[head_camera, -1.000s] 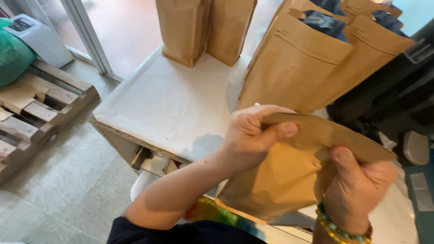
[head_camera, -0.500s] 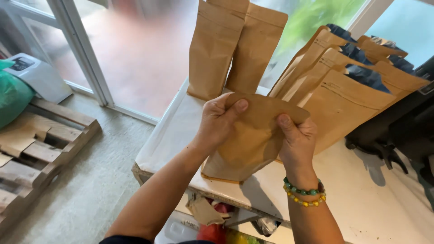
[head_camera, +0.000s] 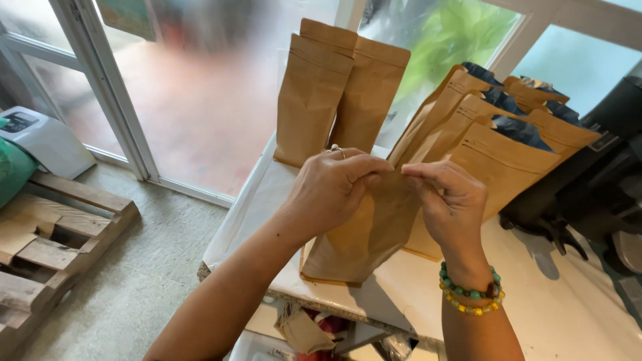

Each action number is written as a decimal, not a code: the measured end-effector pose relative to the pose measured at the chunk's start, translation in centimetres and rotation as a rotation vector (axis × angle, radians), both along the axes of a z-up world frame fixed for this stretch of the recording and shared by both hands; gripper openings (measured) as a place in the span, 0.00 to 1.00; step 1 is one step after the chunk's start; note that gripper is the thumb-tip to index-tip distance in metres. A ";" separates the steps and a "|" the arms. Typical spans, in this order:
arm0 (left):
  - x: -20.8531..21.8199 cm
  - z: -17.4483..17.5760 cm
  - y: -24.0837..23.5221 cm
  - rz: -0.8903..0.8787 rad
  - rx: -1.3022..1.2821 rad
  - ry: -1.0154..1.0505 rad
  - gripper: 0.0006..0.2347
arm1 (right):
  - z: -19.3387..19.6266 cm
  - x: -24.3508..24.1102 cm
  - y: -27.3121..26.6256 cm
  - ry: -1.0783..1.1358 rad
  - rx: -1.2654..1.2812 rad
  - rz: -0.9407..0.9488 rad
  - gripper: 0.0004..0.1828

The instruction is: Folding the tops of paper coffee bags and sealing them using a manual heat sealer

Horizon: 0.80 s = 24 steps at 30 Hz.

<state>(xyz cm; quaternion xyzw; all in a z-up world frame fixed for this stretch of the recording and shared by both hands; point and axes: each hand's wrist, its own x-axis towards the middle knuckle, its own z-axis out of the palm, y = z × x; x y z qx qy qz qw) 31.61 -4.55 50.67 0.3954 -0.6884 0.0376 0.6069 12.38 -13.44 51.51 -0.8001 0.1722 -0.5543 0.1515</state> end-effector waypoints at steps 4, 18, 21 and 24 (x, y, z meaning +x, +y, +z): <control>0.2 -1.0 -1.5 0.043 0.050 0.073 0.06 | -0.4 -0.1 -0.4 0.004 0.030 -0.004 0.04; -0.7 -17.1 2.2 -0.222 0.628 0.579 0.55 | -19.6 -0.5 2.0 -0.228 1.041 0.054 0.56; -1.1 -18.6 1.4 -0.011 0.795 0.454 0.52 | -22.5 -0.2 1.0 -0.200 0.966 -0.001 0.55; -0.7 -19.1 0.3 0.035 0.814 0.439 0.52 | -22.6 -0.2 0.7 -0.199 0.993 0.030 0.55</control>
